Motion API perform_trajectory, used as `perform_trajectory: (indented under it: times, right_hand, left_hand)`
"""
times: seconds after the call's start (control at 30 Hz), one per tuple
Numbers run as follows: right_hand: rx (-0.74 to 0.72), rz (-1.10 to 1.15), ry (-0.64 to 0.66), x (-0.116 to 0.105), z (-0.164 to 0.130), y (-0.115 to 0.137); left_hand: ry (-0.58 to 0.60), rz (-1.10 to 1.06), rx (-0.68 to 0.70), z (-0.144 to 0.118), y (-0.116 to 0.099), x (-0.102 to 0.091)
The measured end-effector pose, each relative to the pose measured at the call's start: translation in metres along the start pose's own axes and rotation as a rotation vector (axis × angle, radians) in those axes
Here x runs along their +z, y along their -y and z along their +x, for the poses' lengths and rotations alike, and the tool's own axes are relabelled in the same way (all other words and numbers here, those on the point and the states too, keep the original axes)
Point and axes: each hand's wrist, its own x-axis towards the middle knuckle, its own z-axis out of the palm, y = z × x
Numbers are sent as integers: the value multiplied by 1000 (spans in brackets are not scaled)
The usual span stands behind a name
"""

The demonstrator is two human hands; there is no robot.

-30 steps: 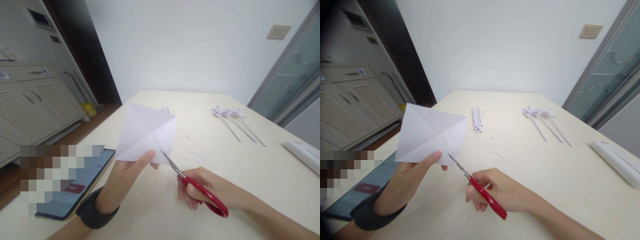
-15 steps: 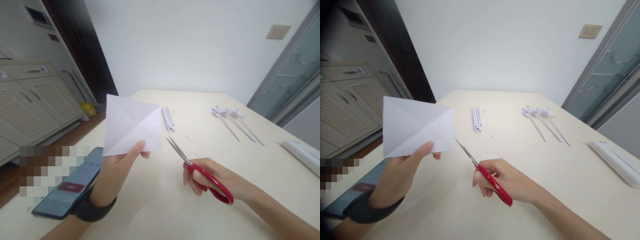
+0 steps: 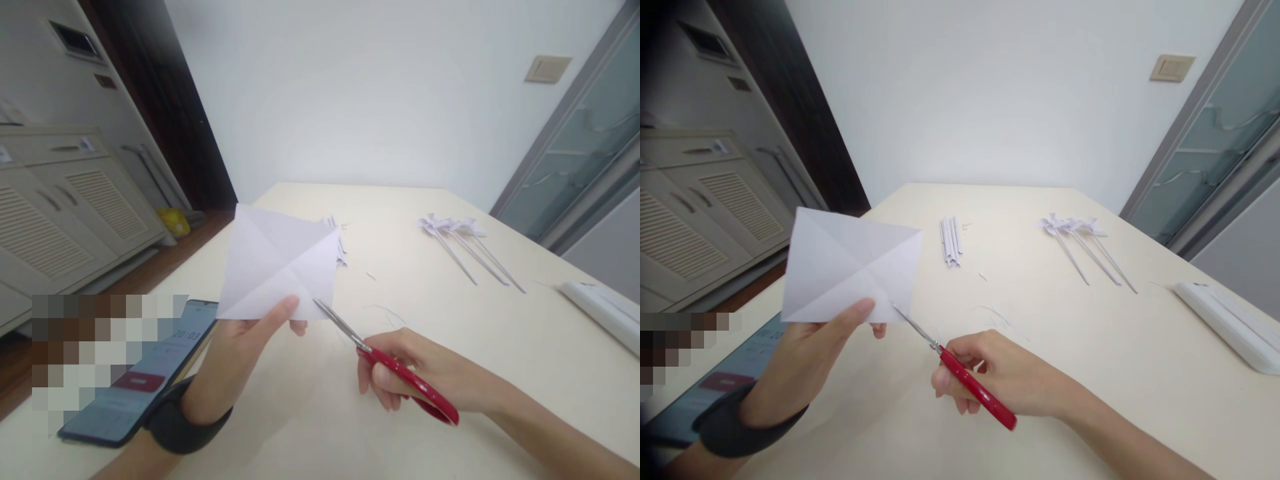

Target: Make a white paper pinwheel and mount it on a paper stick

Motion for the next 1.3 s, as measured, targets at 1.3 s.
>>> perform_trajectory:
  times: [1.3]
  right_hand:
    - [-87, 214, -20, 19, 10, -20]
  left_hand:
    - [343, 16, -175, -14, -4, 7]
